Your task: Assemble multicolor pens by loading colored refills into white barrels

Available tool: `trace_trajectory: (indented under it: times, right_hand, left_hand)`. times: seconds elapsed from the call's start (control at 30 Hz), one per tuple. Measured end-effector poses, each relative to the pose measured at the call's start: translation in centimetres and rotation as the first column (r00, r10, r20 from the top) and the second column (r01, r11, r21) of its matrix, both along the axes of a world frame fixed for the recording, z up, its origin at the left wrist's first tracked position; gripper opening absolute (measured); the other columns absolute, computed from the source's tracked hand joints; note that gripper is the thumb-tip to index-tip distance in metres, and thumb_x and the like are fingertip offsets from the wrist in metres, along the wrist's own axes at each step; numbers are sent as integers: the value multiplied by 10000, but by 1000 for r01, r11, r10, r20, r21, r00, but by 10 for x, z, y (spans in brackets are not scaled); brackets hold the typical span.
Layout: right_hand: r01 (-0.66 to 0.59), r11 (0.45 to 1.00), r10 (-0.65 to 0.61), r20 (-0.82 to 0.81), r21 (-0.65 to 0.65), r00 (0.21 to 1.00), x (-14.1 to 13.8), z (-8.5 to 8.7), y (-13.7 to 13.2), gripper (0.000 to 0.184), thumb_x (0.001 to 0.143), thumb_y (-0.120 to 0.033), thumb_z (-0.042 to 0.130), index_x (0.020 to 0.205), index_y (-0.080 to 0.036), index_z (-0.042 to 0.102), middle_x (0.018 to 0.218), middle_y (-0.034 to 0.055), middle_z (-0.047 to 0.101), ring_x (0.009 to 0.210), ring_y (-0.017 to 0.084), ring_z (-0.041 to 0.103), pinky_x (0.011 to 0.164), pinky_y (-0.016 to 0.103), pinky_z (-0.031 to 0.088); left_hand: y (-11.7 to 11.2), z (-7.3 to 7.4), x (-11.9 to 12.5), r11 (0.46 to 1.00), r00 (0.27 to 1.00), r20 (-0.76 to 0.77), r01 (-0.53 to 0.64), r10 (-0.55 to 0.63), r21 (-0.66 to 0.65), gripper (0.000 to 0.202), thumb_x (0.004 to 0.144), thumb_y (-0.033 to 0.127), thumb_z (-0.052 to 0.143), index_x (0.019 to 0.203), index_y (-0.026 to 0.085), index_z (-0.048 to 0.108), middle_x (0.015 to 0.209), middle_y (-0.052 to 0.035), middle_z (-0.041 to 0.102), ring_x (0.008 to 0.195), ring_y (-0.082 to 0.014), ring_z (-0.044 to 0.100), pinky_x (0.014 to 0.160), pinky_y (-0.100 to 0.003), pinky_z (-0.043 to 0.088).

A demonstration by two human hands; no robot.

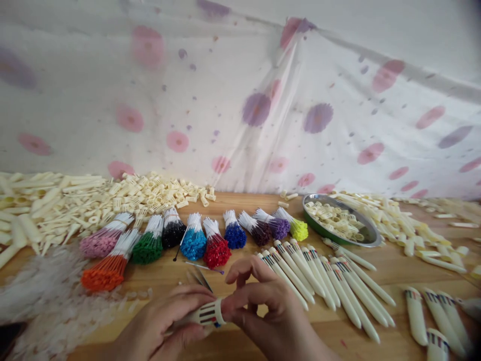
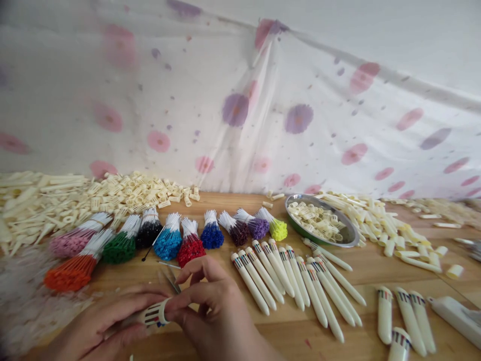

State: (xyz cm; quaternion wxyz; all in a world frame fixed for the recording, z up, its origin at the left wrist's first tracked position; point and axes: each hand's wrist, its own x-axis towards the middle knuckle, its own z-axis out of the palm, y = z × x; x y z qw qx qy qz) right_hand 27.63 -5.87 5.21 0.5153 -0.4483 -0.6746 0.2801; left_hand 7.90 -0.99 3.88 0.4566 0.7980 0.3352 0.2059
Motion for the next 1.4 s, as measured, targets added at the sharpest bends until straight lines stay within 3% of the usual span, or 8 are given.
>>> trace_trajectory:
  times: [0.2, 0.4, 0.57, 0.77, 0.9, 1.1, 1.23, 1.4]
  right_hand:
    - [-52, 961, 1, -183, -270, 983, 0, 2, 1, 72, 694, -209, 738, 623, -215, 737, 803, 21, 570, 696, 104, 546, 566, 188, 437]
    - [-252, 905, 74, -457, -342, 886, -1, -4, 4, 35, 667, -267, 776, 691, -275, 753, 821, 1, 569, 785, 102, 567, 715, 205, 457]
    - [-219, 922, 112, -322, -320, 940, 2, 1, 3, 29, 718, -268, 738, 700, -246, 744, 780, 10, 584, 731, 114, 563, 642, 216, 440]
    - [-123, 989, 125, 22, -84, 992, 4, 4, 3, 165, 826, -209, 608, 713, -204, 729, 849, 56, 580, 750, 141, 551, 637, 255, 434]
    - [-148, 965, 112, -173, -216, 979, 1, 0, 4, 94, 773, -267, 687, 698, -236, 734, 818, 28, 572, 742, 133, 553, 629, 242, 438]
    - [-346, 841, 132, -463, -416, 876, 2, -1, 3, 19, 700, -266, 757, 710, -281, 751, 910, 1, 563, 823, 101, 564, 727, 211, 442]
    - [-405, 801, 120, -544, -442, 831, 5, -3, 4, 62, 702, -260, 756, 742, -307, 753, 959, -7, 562, 824, 85, 568, 710, 188, 449]
    - [-329, 819, 119, -423, -470, 898, 5, -4, 6, 88, 690, -315, 757, 771, -280, 760, 1013, 29, 599, 917, 141, 556, 766, 238, 454]
  left_hand:
    - [-6, -1, -1, 933, 997, -11, -73, 83, 352, 254, 818, 255, 570, 1040, 314, 678, 1069, 5, 716, 946, -178, 675, 814, -177, 515]
    - [-8, -3, -1, 789, 991, 35, -124, 128, 602, 256, 792, 226, 596, 1032, 275, 673, 997, -7, 746, 867, -154, 710, 773, -142, 531]
    - [-7, -1, 0, 706, 989, 90, -146, 116, 693, 258, 771, 180, 585, 1006, 252, 661, 960, -8, 755, 820, -137, 722, 741, -141, 542]
    - [-8, 2, 1, 745, 988, 62, -147, 141, 651, 229, 779, 185, 560, 972, 252, 665, 920, 4, 762, 792, -125, 725, 700, -120, 545]
    - [-10, 3, 0, 707, 988, 75, -151, 138, 691, 222, 775, 183, 563, 963, 228, 672, 914, -18, 763, 787, -131, 726, 703, -116, 542]
    - [-9, 2, 1, 671, 987, 103, -157, 120, 725, 253, 760, 161, 583, 996, 221, 653, 936, -19, 754, 815, -119, 717, 744, -104, 524]
    - [-9, -2, -2, 708, 981, 82, -182, 174, 683, 250, 782, 184, 578, 1016, 254, 628, 952, -2, 744, 831, -129, 709, 750, -151, 544]
    - [-8, -9, -3, 795, 974, 11, -190, 225, 576, 215, 794, 195, 571, 986, 284, 603, 967, 18, 723, 863, -145, 692, 745, -197, 552]
